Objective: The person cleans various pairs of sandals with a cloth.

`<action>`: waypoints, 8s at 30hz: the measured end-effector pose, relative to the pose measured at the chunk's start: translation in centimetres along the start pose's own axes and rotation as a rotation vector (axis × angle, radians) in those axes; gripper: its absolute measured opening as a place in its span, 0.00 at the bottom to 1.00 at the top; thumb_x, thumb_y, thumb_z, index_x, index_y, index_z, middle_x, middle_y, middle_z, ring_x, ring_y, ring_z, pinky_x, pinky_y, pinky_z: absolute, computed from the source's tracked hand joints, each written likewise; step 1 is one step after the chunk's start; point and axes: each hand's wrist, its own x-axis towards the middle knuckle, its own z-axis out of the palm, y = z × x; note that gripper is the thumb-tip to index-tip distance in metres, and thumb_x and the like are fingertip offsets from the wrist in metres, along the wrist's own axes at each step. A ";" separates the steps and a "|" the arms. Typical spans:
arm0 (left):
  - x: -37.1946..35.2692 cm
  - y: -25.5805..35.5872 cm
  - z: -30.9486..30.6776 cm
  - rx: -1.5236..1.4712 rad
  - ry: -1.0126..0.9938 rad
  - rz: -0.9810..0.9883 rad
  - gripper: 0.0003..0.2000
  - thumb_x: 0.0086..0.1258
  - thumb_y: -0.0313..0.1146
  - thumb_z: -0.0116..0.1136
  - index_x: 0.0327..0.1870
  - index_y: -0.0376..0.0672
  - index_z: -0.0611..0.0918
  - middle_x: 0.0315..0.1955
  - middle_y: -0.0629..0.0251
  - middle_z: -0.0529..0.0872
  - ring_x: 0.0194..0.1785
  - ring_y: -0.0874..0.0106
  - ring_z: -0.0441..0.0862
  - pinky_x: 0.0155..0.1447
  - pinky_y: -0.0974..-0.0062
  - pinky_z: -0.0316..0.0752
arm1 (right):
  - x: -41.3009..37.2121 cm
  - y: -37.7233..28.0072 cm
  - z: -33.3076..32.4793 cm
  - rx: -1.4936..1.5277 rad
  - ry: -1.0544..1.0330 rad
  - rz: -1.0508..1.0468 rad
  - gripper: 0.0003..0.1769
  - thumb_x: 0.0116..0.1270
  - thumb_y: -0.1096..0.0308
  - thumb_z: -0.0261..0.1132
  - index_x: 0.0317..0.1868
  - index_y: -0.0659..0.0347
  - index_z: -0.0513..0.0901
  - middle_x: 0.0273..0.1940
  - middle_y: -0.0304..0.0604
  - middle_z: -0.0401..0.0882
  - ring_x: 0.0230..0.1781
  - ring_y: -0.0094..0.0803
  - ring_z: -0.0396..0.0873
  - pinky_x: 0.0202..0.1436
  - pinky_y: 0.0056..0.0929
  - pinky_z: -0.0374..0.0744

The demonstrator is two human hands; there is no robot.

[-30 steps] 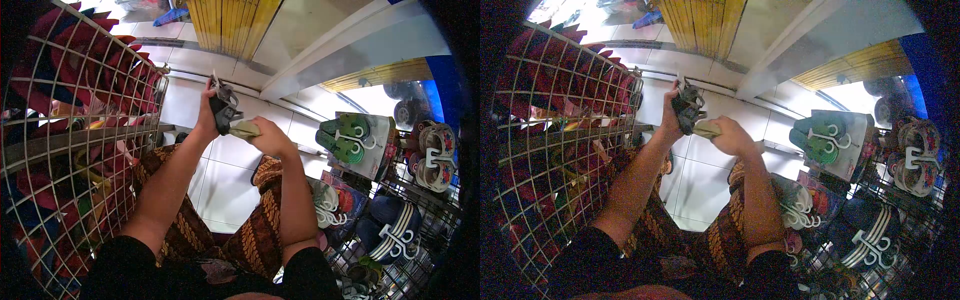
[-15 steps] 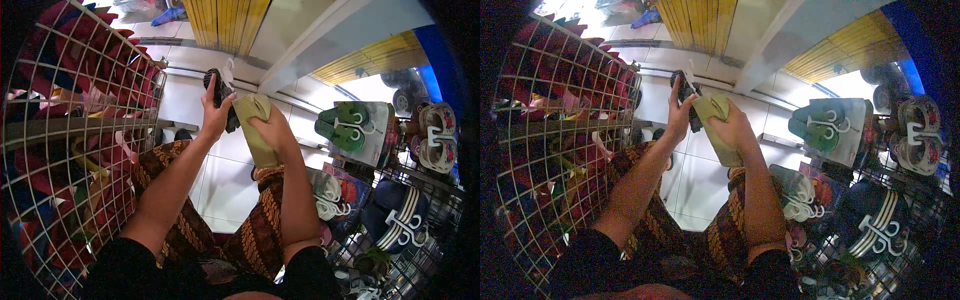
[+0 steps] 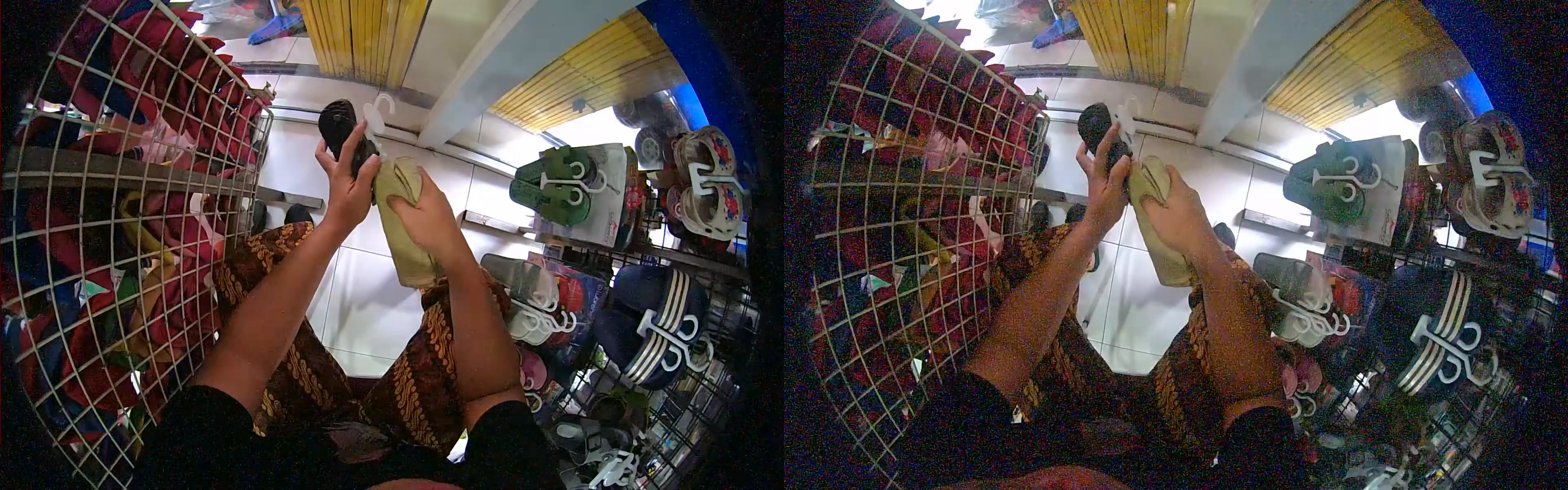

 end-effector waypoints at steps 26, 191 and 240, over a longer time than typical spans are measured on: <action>4.7 -1.2 -1.6 -1.373 -0.515 -0.894 0.42 0.63 0.71 0.49 0.73 0.52 0.68 0.65 0.47 0.74 0.58 0.41 0.78 0.40 0.58 0.82 | 7.0 5.0 -7.9 0.631 0.331 0.223 0.17 0.59 0.66 0.63 0.48 0.62 0.79 0.36 0.41 0.79 0.34 0.33 0.80 0.40 0.33 0.82; 5.0 -2.1 -1.5 -1.894 -0.356 -0.936 0.35 0.61 0.60 0.58 0.69 0.53 0.72 0.67 0.49 0.69 0.67 0.47 0.66 0.43 0.67 0.82 | 7.9 5.2 -6.4 1.328 0.030 0.330 0.35 0.70 0.37 0.60 0.58 0.62 0.77 0.44 0.48 0.83 0.40 0.37 0.84 0.48 0.40 0.84; 4.3 -1.8 -1.1 -1.311 -0.319 -0.922 0.27 0.68 0.56 0.44 0.51 0.42 0.82 0.40 0.60 0.88 0.38 0.66 0.86 0.43 0.66 0.81 | 5.8 0.5 -2.0 -0.176 -0.002 0.018 0.21 0.68 0.61 0.64 0.58 0.60 0.79 0.49 0.55 0.84 0.51 0.46 0.83 0.56 0.39 0.78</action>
